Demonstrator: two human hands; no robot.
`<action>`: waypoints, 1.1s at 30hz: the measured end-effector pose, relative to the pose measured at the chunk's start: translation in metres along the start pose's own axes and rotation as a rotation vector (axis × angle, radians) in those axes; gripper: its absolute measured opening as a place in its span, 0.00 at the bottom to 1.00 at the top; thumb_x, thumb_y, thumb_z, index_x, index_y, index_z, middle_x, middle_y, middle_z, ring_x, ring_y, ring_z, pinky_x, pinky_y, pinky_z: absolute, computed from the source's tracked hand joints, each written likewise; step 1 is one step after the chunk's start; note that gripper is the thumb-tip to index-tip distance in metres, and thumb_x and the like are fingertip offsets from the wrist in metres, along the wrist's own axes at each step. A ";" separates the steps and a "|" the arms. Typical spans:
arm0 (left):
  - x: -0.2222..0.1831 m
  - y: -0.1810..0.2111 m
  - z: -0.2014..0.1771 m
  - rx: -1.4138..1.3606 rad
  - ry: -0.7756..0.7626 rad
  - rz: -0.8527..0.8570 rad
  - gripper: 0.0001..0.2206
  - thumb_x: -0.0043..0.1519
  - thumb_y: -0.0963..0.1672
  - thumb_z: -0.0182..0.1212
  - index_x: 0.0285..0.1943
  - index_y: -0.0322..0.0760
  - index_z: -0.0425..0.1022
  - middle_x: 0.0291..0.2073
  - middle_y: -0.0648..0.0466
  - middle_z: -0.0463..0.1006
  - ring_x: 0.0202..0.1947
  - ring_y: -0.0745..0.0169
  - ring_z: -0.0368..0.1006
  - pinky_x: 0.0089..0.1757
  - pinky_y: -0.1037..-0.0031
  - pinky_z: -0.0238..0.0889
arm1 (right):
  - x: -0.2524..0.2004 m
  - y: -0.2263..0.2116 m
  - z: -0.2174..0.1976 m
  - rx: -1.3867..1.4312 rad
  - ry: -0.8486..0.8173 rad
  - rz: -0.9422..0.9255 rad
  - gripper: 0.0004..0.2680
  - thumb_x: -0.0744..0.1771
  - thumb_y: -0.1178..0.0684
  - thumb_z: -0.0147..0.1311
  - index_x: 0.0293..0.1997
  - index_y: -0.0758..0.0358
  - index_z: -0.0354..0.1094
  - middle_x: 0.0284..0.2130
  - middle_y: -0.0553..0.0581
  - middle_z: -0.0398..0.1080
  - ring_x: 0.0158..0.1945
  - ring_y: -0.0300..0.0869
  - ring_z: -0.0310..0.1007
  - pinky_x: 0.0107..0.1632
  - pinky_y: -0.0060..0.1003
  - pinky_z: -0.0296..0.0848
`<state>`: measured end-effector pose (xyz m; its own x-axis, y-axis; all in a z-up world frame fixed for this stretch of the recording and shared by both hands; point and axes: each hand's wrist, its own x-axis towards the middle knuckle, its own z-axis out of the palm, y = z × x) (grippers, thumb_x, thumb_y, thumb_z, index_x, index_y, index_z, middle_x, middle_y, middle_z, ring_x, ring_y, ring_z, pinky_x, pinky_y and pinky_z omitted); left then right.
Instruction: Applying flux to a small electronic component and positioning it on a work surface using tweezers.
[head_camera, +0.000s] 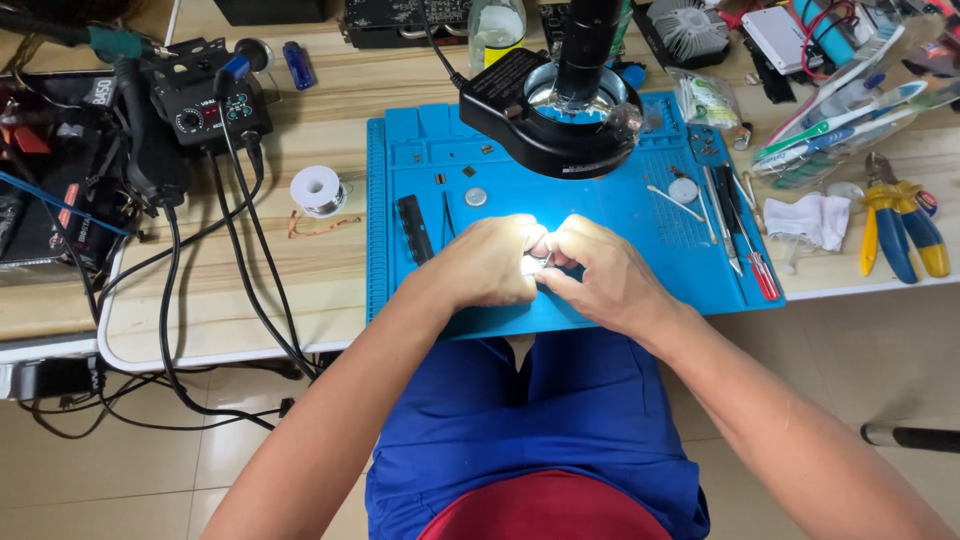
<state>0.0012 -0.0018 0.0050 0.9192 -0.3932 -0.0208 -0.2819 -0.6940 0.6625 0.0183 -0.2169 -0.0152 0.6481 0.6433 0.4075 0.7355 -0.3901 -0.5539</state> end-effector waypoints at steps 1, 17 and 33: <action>0.001 -0.001 0.001 0.003 0.006 0.009 0.11 0.45 0.42 0.67 0.37 0.37 0.79 0.30 0.42 0.81 0.35 0.32 0.80 0.40 0.52 0.74 | 0.001 -0.002 -0.001 -0.001 -0.001 0.002 0.08 0.66 0.57 0.71 0.38 0.60 0.71 0.32 0.53 0.70 0.36 0.50 0.79 0.39 0.47 0.77; 0.004 -0.012 0.008 -0.022 0.037 0.050 0.11 0.43 0.41 0.66 0.34 0.43 0.75 0.27 0.47 0.78 0.31 0.37 0.78 0.38 0.55 0.73 | 0.003 -0.003 -0.004 -0.009 -0.035 0.017 0.09 0.67 0.56 0.71 0.36 0.57 0.69 0.32 0.52 0.69 0.40 0.53 0.80 0.42 0.47 0.77; -0.007 0.001 -0.006 -0.004 0.059 0.110 0.13 0.42 0.40 0.67 0.36 0.43 0.81 0.28 0.50 0.81 0.32 0.41 0.80 0.39 0.58 0.74 | 0.019 -0.012 -0.046 -0.159 0.003 -0.254 0.05 0.71 0.59 0.61 0.52 0.57 0.75 0.37 0.55 0.73 0.40 0.57 0.77 0.41 0.52 0.77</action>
<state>-0.0035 0.0041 0.0104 0.8974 -0.4306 0.0967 -0.3813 -0.6463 0.6610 0.0309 -0.2304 0.0327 0.4397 0.7316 0.5209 0.8958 -0.3155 -0.3131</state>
